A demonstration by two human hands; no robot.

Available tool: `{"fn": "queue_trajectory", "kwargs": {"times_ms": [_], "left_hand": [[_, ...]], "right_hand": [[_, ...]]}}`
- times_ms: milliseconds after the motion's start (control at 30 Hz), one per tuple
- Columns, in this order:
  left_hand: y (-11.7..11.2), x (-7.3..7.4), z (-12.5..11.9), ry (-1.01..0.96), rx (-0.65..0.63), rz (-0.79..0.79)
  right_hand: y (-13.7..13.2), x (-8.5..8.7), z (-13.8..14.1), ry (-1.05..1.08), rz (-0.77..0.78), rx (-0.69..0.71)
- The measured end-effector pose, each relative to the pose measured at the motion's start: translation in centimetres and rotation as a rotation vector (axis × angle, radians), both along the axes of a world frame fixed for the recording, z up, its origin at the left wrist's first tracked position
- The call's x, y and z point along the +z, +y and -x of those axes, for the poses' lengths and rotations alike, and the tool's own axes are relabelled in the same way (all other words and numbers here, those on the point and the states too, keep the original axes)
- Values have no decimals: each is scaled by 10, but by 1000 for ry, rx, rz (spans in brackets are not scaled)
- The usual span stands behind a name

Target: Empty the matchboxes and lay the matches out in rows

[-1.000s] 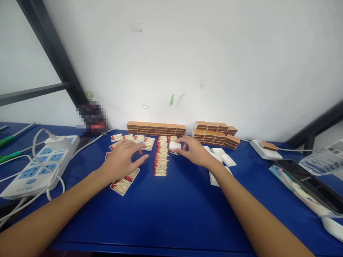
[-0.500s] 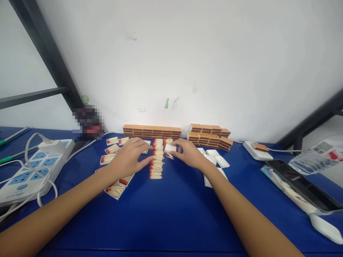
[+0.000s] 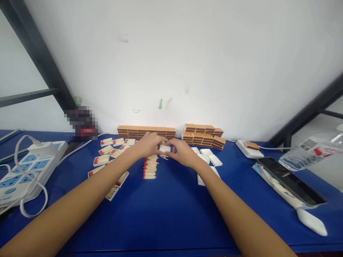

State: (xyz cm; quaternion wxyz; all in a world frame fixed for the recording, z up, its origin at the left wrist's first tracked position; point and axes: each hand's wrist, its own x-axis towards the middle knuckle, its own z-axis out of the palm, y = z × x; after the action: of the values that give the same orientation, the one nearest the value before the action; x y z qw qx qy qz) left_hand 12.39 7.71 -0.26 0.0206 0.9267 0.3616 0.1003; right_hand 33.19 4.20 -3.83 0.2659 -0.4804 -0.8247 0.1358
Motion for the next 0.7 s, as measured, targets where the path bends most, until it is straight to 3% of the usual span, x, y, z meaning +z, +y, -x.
{"fn": "queue_trajectory", "kwargs": {"times_ms": [167, 367, 700], "left_hand": [[3, -3, 3, -33, 21, 10], [5, -5, 8, -42, 46, 62], [9, 4, 14, -66, 14, 87]], "right_hand": [[-4, 6, -1, -51, -112, -68], [-11, 9, 11, -274, -41, -111], [-11, 2, 14, -317, -56, -157]]}}
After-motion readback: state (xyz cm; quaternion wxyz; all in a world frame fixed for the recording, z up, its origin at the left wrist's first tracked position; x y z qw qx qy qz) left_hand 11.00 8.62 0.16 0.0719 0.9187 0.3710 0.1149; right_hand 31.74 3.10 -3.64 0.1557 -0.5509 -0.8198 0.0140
